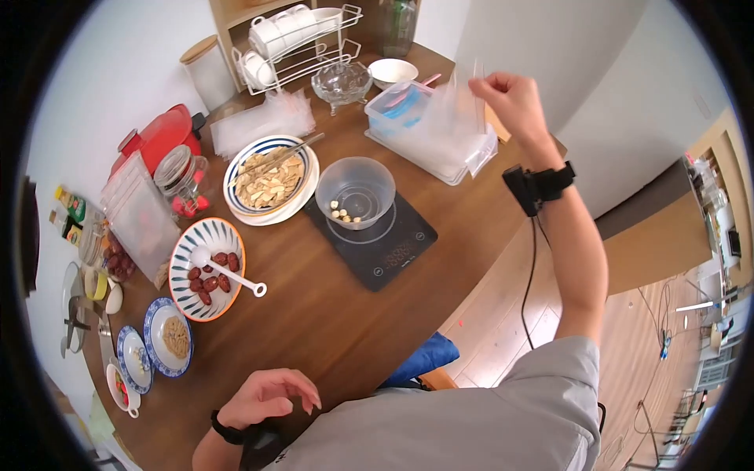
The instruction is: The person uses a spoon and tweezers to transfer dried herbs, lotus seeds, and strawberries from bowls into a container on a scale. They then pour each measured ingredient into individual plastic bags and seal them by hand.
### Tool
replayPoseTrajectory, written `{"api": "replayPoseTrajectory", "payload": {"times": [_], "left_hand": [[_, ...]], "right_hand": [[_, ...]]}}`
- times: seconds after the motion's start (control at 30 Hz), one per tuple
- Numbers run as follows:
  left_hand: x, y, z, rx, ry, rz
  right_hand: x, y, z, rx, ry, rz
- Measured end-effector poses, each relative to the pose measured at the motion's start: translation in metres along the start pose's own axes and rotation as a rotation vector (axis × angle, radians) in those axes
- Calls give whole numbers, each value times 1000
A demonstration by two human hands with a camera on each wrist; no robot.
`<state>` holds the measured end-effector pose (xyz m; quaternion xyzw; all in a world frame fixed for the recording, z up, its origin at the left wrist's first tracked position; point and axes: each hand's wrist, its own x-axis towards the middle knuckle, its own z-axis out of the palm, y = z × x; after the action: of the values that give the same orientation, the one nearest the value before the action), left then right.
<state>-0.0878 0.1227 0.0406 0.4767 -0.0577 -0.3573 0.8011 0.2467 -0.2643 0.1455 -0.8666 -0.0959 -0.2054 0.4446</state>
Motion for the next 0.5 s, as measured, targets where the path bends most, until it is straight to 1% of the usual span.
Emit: {"api": "replayPoseTrajectory", "payload": {"times": [0.03,0.1,0.17,0.23,0.27,0.3,0.33,0.37,0.4,0.47,0.5], "left_hand": [[3,13,8,-5,17,5],[14,37,24,494,38,191],[26,51,32,856,116,510],[41,69,50,990,302,777],[51,70,54,989,359,891],[60,71,57,989,419,1003],[69,73,63,994,435,1001],[77,74,69,1067,508,1058],[82,75,73,1145,583,1111],[95,70,69,1094,607,1241],[96,69,66,1093,644,1254]], "right_hand": [[-1,-26,-3,-33,-32,-99],[-15,-81,-7,-118,-72,-267],[-32,-125,-16,-189,-181,-362],[-63,-166,-13,-171,-301,-459],[-81,-177,-6,-118,-327,-435],[-98,-189,1,-135,-357,-464],[-114,-190,13,-53,-380,-525],[-123,-195,22,-94,-405,-739],[-133,-194,35,-67,-406,-848],[-149,-197,46,-34,-506,-877],[-152,-200,47,-21,-509,-887]]}}
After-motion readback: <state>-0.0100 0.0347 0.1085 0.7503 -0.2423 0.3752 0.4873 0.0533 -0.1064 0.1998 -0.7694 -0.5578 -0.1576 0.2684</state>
